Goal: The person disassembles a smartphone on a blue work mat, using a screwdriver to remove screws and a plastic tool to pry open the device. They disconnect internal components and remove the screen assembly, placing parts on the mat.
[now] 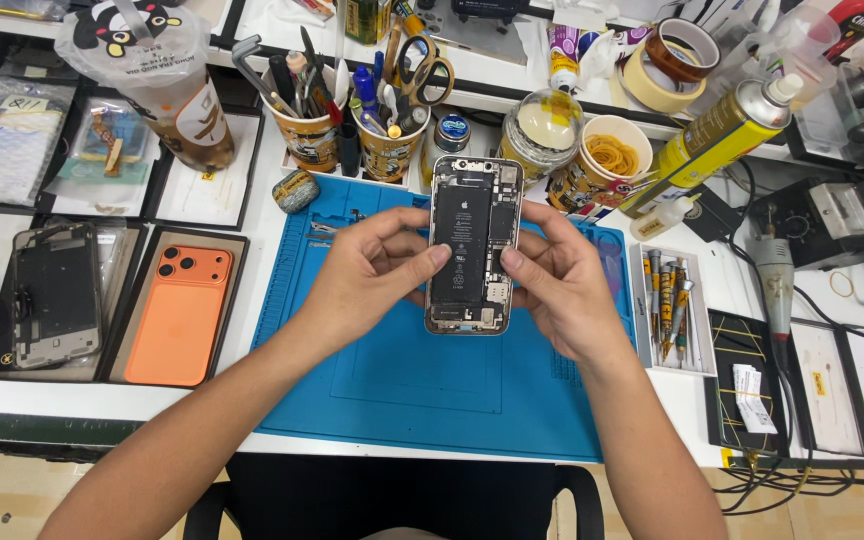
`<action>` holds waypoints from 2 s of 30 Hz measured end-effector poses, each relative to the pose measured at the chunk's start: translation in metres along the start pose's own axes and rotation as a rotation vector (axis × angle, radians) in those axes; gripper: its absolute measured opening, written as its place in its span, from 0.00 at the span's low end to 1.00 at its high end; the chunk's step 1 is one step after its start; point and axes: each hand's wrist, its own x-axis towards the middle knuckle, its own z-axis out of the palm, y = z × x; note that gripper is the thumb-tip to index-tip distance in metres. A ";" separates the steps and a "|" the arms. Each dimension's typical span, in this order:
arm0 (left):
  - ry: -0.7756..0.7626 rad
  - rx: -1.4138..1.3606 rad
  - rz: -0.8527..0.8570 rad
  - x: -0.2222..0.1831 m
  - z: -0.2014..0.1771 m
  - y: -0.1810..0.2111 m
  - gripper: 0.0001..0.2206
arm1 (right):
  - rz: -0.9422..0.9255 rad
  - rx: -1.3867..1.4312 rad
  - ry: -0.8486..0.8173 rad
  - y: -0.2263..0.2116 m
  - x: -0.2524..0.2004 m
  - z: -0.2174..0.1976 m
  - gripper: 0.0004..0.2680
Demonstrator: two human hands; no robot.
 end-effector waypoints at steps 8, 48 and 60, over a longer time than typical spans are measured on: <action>0.006 -0.029 -0.001 0.000 -0.002 -0.002 0.17 | -0.001 0.029 -0.023 -0.002 0.000 0.003 0.20; -0.054 -0.008 0.072 -0.003 -0.006 -0.003 0.16 | -0.185 -0.001 -0.108 0.014 -0.001 -0.018 0.20; -0.084 0.004 0.118 0.000 -0.002 0.006 0.16 | -0.199 0.042 -0.126 0.015 -0.003 -0.012 0.21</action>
